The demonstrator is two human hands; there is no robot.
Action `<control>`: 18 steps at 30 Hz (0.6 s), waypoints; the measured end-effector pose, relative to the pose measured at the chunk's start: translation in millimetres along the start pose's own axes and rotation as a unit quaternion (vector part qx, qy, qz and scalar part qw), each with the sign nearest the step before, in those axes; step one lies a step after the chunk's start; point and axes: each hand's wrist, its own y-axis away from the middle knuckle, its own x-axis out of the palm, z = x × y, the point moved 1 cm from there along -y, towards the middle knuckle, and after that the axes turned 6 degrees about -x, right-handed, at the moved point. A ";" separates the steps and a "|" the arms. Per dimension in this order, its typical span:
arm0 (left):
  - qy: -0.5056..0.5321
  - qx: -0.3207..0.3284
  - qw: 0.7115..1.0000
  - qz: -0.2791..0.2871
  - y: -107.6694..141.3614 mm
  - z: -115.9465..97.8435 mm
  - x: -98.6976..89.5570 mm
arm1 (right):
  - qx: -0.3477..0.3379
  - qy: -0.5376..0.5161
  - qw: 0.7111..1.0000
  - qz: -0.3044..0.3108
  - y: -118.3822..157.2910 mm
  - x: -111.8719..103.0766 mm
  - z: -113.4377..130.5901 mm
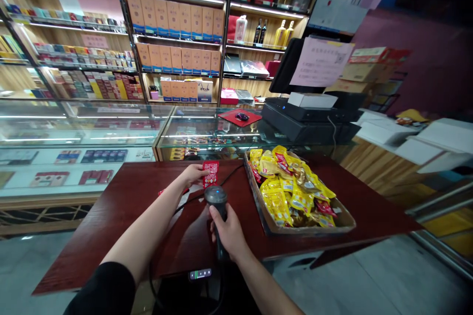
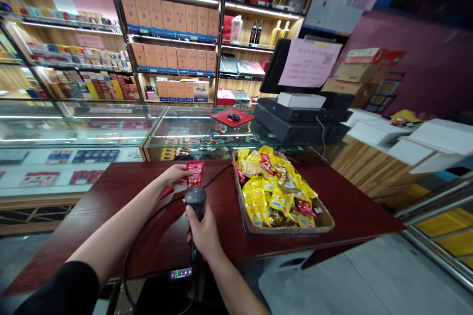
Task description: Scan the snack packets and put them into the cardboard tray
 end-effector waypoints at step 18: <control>0.006 0.038 0.999 0.014 -23.0 19.0 -3.7 | -0.013 -0.006 1.000 -0.017 -8.0 2.8 9.6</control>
